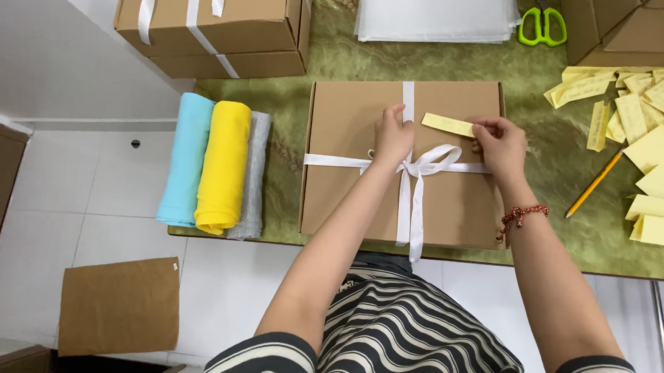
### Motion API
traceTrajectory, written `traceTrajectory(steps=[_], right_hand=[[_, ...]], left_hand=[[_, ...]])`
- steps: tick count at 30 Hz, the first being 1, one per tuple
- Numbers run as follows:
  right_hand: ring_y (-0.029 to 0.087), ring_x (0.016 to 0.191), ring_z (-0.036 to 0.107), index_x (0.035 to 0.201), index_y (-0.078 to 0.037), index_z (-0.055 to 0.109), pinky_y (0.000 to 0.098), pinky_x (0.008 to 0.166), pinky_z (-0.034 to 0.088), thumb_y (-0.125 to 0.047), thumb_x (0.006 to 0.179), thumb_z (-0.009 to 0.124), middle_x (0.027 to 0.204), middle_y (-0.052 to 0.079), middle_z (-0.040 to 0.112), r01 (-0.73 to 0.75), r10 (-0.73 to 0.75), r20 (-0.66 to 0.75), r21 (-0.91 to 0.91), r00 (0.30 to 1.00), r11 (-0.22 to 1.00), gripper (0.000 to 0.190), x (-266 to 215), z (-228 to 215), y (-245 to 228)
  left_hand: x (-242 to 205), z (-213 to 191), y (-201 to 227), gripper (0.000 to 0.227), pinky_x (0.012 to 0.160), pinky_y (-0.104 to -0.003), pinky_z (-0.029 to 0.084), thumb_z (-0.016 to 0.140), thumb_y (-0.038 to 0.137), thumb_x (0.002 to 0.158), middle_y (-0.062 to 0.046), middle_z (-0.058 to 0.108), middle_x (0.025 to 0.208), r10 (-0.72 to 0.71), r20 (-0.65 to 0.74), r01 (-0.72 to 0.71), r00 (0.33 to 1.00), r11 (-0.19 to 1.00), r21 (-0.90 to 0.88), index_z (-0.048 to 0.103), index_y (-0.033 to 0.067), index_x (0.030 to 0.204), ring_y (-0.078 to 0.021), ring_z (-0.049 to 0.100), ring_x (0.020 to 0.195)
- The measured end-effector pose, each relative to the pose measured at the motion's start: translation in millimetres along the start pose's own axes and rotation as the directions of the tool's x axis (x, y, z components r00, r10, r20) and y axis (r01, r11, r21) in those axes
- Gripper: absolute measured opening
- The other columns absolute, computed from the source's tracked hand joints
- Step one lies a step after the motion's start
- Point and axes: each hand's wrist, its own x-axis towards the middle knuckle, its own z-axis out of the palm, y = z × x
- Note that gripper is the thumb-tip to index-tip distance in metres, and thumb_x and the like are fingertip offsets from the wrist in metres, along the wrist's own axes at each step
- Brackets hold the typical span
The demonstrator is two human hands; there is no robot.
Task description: Labeling a box, rolling fabric, bagging it, placing it in a box, and tying a ribbon
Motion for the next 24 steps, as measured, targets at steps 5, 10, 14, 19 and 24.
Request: traceTrajectory(steps=[5, 10, 14, 19, 24], right_hand=[[0.017, 0.059, 0.071, 0.113, -0.005, 0.078, 0.0288, 0.055, 0.059, -0.007, 0.1, 0.073, 0.077, 0.009, 0.07, 0.06, -0.061, 0.028, 0.014, 0.998, 0.998, 0.014, -9, -5, -6], [0.016, 0.054, 0.067, 0.116, -0.002, 0.076, 0.0268, 0.051, 0.053, -0.004, 0.104, 0.068, 0.07, 0.008, 0.064, 0.116, -0.114, 0.07, -0.024, 0.991, 0.993, 0.015, -8, -4, -6], [0.039, 0.107, 0.071, 0.114, -0.019, 0.082, 0.0484, 0.095, 0.054, -0.016, 0.102, 0.076, 0.107, 0.011, 0.073, 0.314, -0.245, 0.221, -0.367, 0.944, 0.876, 0.014, -24, 7, -30], [0.044, 0.116, 0.068, 0.114, -0.018, 0.08, 0.0533, 0.102, 0.052, -0.01, 0.095, 0.072, 0.116, 0.01, 0.073, 0.326, -0.183, 0.379, -0.361, 0.907, 0.874, 0.022, -44, 27, -36], [0.04, 0.11, 0.071, 0.123, -0.015, 0.079, 0.0487, 0.096, 0.055, -0.006, 0.089, 0.077, 0.113, 0.012, 0.077, 0.303, -0.226, 0.293, -0.25, 0.929, 0.92, 0.035, -52, 29, -38]], left_hand=[[45, 18, -34, 0.063, 0.113, -0.047, 0.052, 0.067, 0.04, 0.085, -0.01, 0.069, 0.142, -0.236, 0.08, 0.223, 0.968, 0.963, 0.149, 0.055, 0.0248, 0.144, -0.0324, 0.065, 0.135], [59, 12, -43, 0.069, 0.106, -0.051, 0.057, 0.071, 0.045, 0.08, -0.009, 0.069, 0.141, -0.27, 0.096, 0.243, 0.958, 0.944, 0.223, 0.056, 0.023, 0.144, -0.0336, 0.068, 0.13], [47, -10, -18, 0.072, 0.114, -0.048, 0.053, 0.07, 0.042, 0.085, -0.01, 0.066, 0.145, -0.293, 0.168, 0.253, 0.941, 0.941, 0.224, 0.054, 0.015, 0.15, -0.033, 0.062, 0.137], [38, -23, -8, 0.07, 0.117, -0.049, 0.049, 0.071, 0.041, 0.087, -0.016, 0.066, 0.146, -0.215, 0.194, 0.17, 0.957, 0.959, 0.228, 0.057, 0.0087, 0.148, -0.0352, 0.059, 0.141], [30, -54, -12, 0.041, 0.107, -0.054, 0.054, 0.063, 0.033, 0.093, -0.015, 0.078, 0.12, 0.007, 0.158, -0.053, 0.987, 0.957, 0.286, 0.07, 0.0186, 0.131, -0.0403, 0.07, 0.124]])
